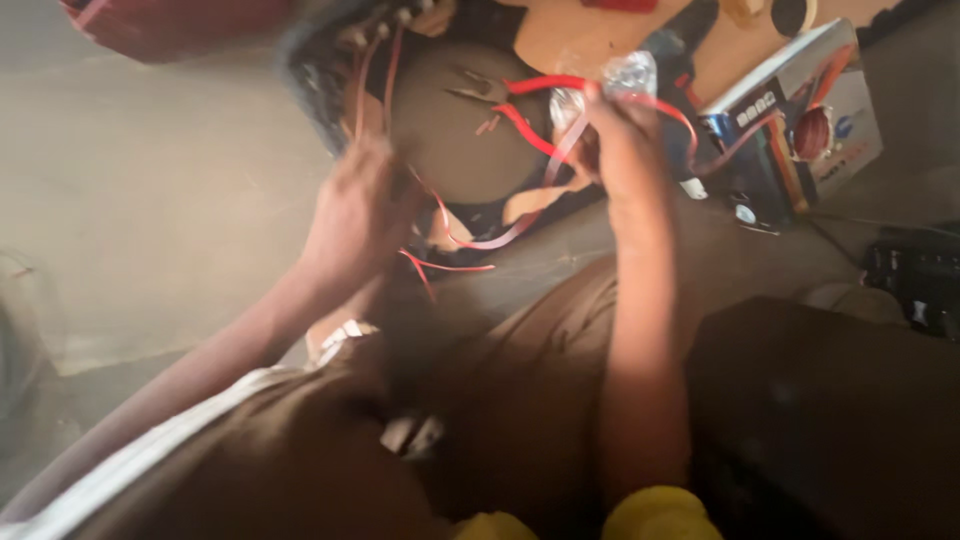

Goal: The person sits on the floor and uses pliers to strip the insulation from red and white wires. They then use a screwdriver to connect the stripped wires to terminals on a wooden board, repeating the process for multiple connections.

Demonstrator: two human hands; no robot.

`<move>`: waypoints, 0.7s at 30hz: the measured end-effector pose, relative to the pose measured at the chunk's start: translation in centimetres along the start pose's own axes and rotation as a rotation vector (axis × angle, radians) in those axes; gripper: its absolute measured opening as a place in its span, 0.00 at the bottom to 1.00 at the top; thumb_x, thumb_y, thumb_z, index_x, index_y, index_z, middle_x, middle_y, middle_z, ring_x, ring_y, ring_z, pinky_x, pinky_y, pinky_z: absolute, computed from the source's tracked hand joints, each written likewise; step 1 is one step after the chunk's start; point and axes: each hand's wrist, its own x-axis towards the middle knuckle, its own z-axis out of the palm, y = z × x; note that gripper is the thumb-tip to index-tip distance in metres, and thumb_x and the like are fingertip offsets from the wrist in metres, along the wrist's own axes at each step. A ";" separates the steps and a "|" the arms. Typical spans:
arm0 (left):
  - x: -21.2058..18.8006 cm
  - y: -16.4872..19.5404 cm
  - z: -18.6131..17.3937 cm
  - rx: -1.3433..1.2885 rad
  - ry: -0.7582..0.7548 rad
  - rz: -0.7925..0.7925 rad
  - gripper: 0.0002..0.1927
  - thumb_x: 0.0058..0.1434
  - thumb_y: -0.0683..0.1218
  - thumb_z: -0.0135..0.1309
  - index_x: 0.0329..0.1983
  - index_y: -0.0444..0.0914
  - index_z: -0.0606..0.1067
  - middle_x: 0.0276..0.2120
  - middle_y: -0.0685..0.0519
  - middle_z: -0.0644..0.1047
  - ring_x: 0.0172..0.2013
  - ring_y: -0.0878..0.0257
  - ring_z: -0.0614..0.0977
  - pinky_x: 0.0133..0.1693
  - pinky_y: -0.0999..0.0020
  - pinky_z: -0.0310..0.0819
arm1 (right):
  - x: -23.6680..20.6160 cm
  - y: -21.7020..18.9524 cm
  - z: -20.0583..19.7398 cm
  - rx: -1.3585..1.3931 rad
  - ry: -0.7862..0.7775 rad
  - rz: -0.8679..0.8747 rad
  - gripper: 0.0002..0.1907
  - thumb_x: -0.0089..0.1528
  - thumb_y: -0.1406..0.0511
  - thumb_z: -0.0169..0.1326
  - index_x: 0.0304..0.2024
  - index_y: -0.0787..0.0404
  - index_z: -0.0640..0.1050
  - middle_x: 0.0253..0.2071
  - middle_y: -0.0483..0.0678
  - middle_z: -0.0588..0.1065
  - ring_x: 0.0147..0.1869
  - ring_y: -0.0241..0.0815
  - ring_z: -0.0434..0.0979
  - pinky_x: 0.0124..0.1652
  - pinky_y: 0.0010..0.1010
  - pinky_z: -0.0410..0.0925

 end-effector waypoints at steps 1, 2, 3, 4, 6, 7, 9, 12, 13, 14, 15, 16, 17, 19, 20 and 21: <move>1.2 -0.9 0.0 0.033 0.130 -0.005 0.21 0.66 0.38 0.56 0.62 0.32 0.68 0.56 0.37 0.73 0.56 0.37 0.75 0.55 0.48 0.73 | -0.2 0.3 -0.5 -0.038 0.031 0.078 0.18 0.69 0.55 0.54 0.31 0.61 0.76 0.19 0.43 0.72 0.18 0.30 0.67 0.19 0.22 0.58; 2.4 -1.8 0.2 0.096 0.177 0.003 0.28 0.65 0.39 0.59 0.65 0.28 0.62 0.57 0.32 0.71 0.55 0.34 0.74 0.56 0.46 0.71 | -0.5 0.6 -0.8 -0.076 0.061 0.160 0.17 0.68 0.55 0.55 0.30 0.61 0.77 0.19 0.43 0.72 0.17 0.30 0.67 0.18 0.22 0.58; 3.6 -2.7 0.5 0.157 0.217 0.010 0.35 0.64 0.41 0.61 0.68 0.24 0.57 0.58 0.26 0.68 0.55 0.30 0.72 0.57 0.45 0.69 | -0.8 0.9 -1.1 -0.105 0.078 0.169 0.19 0.68 0.56 0.54 0.29 0.62 0.77 0.18 0.43 0.71 0.16 0.30 0.66 0.18 0.22 0.57; 4.6 -3.4 1.2 0.165 0.178 -0.091 0.36 0.62 0.42 0.62 0.66 0.22 0.56 0.55 0.26 0.69 0.54 0.30 0.73 0.55 0.46 0.70 | -1.4 1.2 -1.4 -0.137 0.099 0.182 0.20 0.68 0.56 0.53 0.27 0.63 0.77 0.18 0.44 0.70 0.16 0.31 0.65 0.17 0.23 0.56; 6.4 -4.3 2.9 0.169 0.102 -0.277 0.39 0.59 0.44 0.64 0.62 0.19 0.55 0.50 0.25 0.70 0.51 0.31 0.75 0.52 0.47 0.71 | -2.6 1.6 -1.7 -0.178 0.146 0.200 0.20 0.67 0.58 0.52 0.26 0.63 0.77 0.19 0.44 0.71 0.16 0.30 0.64 0.17 0.23 0.55; 7.1 -4.6 3.5 0.182 0.077 -0.326 0.38 0.58 0.46 0.65 0.59 0.21 0.57 0.49 0.25 0.70 0.50 0.31 0.76 0.51 0.47 0.72 | -3.3 2.0 -1.6 -0.179 0.166 0.207 0.18 0.67 0.59 0.52 0.26 0.63 0.77 0.20 0.43 0.73 0.17 0.28 0.65 0.17 0.22 0.56; 8.1 -4.9 4.5 0.209 0.028 -0.436 0.36 0.56 0.49 0.67 0.53 0.23 0.59 0.47 0.25 0.71 0.50 0.31 0.77 0.50 0.48 0.74 | -4.7 2.5 -1.4 -0.200 0.183 0.263 0.18 0.66 0.59 0.52 0.25 0.63 0.77 0.19 0.42 0.73 0.18 0.28 0.64 0.17 0.23 0.55; 9.0 -5.1 5.1 0.176 -0.035 -0.563 0.34 0.58 0.45 0.63 0.56 0.25 0.57 0.45 0.27 0.73 0.46 0.30 0.79 0.45 0.47 0.76 | -6.1 3.4 -0.8 -0.251 0.169 0.374 0.19 0.65 0.58 0.52 0.24 0.64 0.77 0.16 0.43 0.68 0.15 0.30 0.61 0.16 0.24 0.52; 9.0 -5.2 5.2 0.180 -0.018 -0.564 0.32 0.58 0.42 0.60 0.58 0.26 0.57 0.45 0.28 0.74 0.46 0.31 0.79 0.45 0.48 0.77 | -6.3 3.6 -0.6 -0.285 0.152 0.391 0.19 0.65 0.58 0.52 0.24 0.64 0.77 0.16 0.42 0.68 0.16 0.30 0.61 0.17 0.24 0.51; 8.9 -5.4 5.3 0.182 -0.002 -0.562 0.31 0.57 0.39 0.58 0.59 0.27 0.57 0.44 0.29 0.75 0.46 0.32 0.80 0.44 0.48 0.78 | -6.3 3.7 -0.6 -0.317 0.138 0.408 0.19 0.65 0.57 0.52 0.25 0.64 0.77 0.16 0.42 0.68 0.16 0.30 0.60 0.17 0.24 0.51; 8.8 -5.5 5.5 0.186 0.017 -0.560 0.31 0.57 0.36 0.56 0.61 0.28 0.57 0.44 0.30 0.75 0.46 0.32 0.81 0.44 0.48 0.79 | -6.1 3.8 -0.6 -0.345 0.133 0.426 0.20 0.65 0.57 0.52 0.24 0.65 0.77 0.16 0.42 0.68 0.16 0.30 0.60 0.17 0.24 0.52; 8.6 -5.6 5.8 0.165 0.034 -0.575 0.32 0.55 0.35 0.55 0.61 0.29 0.56 0.44 0.30 0.75 0.45 0.32 0.81 0.44 0.47 0.78 | -5.9 3.8 -0.6 -0.371 0.122 0.443 0.20 0.65 0.57 0.51 0.24 0.65 0.77 0.16 0.42 0.68 0.16 0.30 0.60 0.17 0.23 0.52; 8.3 -5.7 6.2 0.148 0.056 -0.588 0.34 0.53 0.34 0.54 0.62 0.30 0.56 0.43 0.30 0.75 0.45 0.32 0.80 0.43 0.46 0.77 | -5.6 3.8 -0.5 -0.393 0.109 0.456 0.21 0.65 0.57 0.51 0.24 0.65 0.77 0.16 0.43 0.67 0.16 0.30 0.61 0.18 0.23 0.53; 8.1 -6.1 7.0 0.117 0.122 -0.619 0.34 0.52 0.33 0.53 0.62 0.30 0.55 0.42 0.29 0.75 0.44 0.31 0.80 0.42 0.44 0.75 | -5.2 3.9 -0.4 -0.376 0.111 0.430 0.20 0.65 0.58 0.51 0.25 0.65 0.78 0.17 0.43 0.69 0.16 0.30 0.63 0.17 0.23 0.54; 8.0 -6.2 7.4 0.096 0.160 -0.643 0.33 0.52 0.33 0.52 0.61 0.29 0.55 0.41 0.29 0.75 0.43 0.31 0.80 0.41 0.44 0.75 | -5.1 3.9 -0.3 -0.371 0.112 0.424 0.20 0.65 0.58 0.51 0.25 0.65 0.78 0.17 0.43 0.69 0.17 0.29 0.64 0.17 0.23 0.55; 7.9 -6.3 7.8 0.073 0.198 -0.670 0.32 0.53 0.33 0.52 0.61 0.28 0.55 0.41 0.29 0.75 0.43 0.31 0.80 0.39 0.44 0.75 | -5.0 4.0 -0.2 -0.334 0.104 0.404 0.18 0.65 0.58 0.51 0.26 0.63 0.77 0.18 0.42 0.71 0.17 0.29 0.64 0.17 0.23 0.55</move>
